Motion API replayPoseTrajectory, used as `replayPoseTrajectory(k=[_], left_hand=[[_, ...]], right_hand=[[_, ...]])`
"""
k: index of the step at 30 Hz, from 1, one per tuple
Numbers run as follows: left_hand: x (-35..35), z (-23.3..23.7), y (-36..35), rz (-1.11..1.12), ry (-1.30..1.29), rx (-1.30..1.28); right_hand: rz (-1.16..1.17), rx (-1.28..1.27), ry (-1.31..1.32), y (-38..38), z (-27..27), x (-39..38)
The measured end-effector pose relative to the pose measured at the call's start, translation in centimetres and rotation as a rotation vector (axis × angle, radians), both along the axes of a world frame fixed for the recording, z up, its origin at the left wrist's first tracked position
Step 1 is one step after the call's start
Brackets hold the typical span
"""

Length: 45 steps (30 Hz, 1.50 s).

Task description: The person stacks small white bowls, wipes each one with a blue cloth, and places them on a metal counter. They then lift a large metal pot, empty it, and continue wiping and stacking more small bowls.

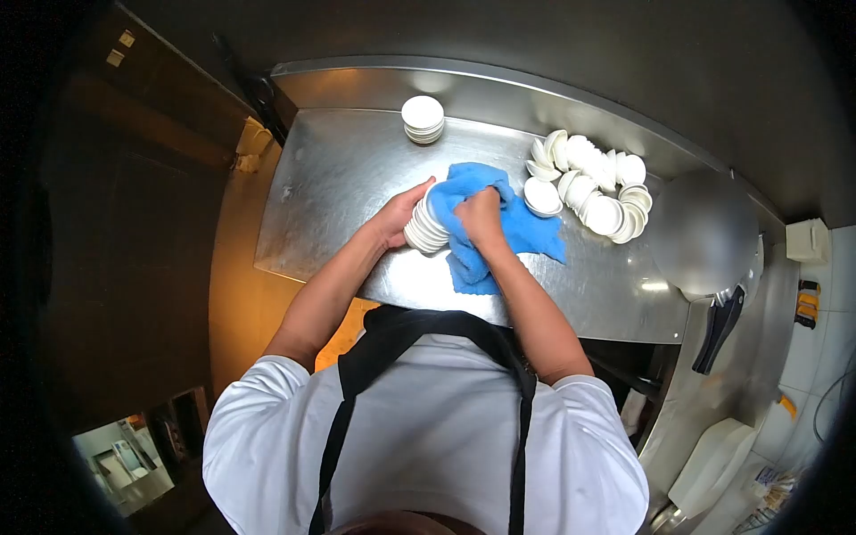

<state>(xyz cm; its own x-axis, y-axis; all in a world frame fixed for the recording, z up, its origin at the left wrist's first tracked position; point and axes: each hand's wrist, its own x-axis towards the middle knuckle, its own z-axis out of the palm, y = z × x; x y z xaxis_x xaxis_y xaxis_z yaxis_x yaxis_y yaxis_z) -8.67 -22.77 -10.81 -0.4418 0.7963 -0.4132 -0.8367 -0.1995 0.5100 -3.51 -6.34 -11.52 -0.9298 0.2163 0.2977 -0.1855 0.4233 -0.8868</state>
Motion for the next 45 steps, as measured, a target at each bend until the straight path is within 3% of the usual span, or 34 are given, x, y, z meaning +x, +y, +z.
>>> replayPoseTrajectory(k=[5, 8, 11, 12, 15, 16, 19, 21, 22, 24, 25, 27, 28, 30, 33, 36, 39, 42, 43, 45], left_hand=[[0.4, -0.2, -1.2, 0.006, -0.087, 0.158], [0.1, -1.5, -1.4, -0.005, -0.115, 0.143], [0.2, -1.5, -1.4, -0.056, -0.158, 0.141], [0.5, -1.2, -1.5, -0.023, -0.124, 0.143], [0.2, -1.3, -2.7, -0.051, -0.167, 0.103], [0.3, -1.3, -3.2, -0.010, -0.168, 0.077], [0.7, -0.9, -5.2, 0.054, -0.152, 0.127], [1.0, 0.0, -6.5, 0.140, -0.190, 0.128], [1.2, 0.7, -7.5, 0.158, -0.194, 0.139], [1.4, 0.9, -9.0, 0.197, -0.206, 0.139], [1.4, 0.8, -9.5, 0.220, -0.213, 0.129], [1.3, 1.0, -9.8, 0.235, -0.205, 0.125], [1.1, 0.5, -9.7, 0.246, -0.189, 0.105], [0.5, 0.1, -8.9, 0.180, -0.134, 0.195], [-0.2, -0.2, -7.2, 0.126, -0.112, 0.201], [-0.3, 0.5, -5.9, 0.129, -0.127, 0.100], [-1.3, -2.2, -5.5, 0.098, -0.049, 0.108], [-1.5, -1.4, -3.9, 0.037, -0.062, 0.058], [-1.4, -0.9, -3.0, 0.022, -0.075, 0.035], [-1.6, -1.4, -1.9, -0.014, -0.085, 0.060]], right_hand=[[-0.108, -0.042, 0.081, -0.7, -0.6, 0.1], [-0.034, 0.035, 0.171, -1.6, 0.0, 0.0], [0.174, 0.063, -0.063, -1.5, 2.6, -0.3], [0.167, 0.070, 0.018, -1.0, 1.2, -0.8], [-0.027, -0.316, -0.061, -0.6, 1.7, -1.2], [-0.017, -0.654, -0.055, -0.4, 2.1, -1.3], [-0.052, -0.985, -0.033, 1.4, 3.7, 0.0], [-0.117, -1.055, -0.047, 5.6, 3.8, 2.1], [0.201, -1.194, 0.050, 9.7, 1.4, 2.3], [0.265, -1.123, 0.176, 11.6, 2.3, 3.1], [0.011, -0.921, 0.200, 9.2, 8.4, 3.7], [-0.114, -0.420, 0.071, 6.6, 9.6, 3.5], [-0.118, -0.576, -0.026, 9.0, 3.8, 3.3], [-0.137, -0.580, -0.192, 10.0, -4.6, 1.3], [0.017, -0.083, -0.414, 7.2, -5.7, -3.2], [-0.128, -0.488, -0.618, 5.1, -6.7, -6.2], [-0.057, -0.853, -0.761, 4.3, -5.3, -4.4], [0.232, -0.631, -0.679, 1.1, -1.6, -2.1], [0.259, -0.379, -0.475, -0.7, 0.4, -1.3], [0.238, 0.237, -0.492, 0.0, -1.7, -1.2]])
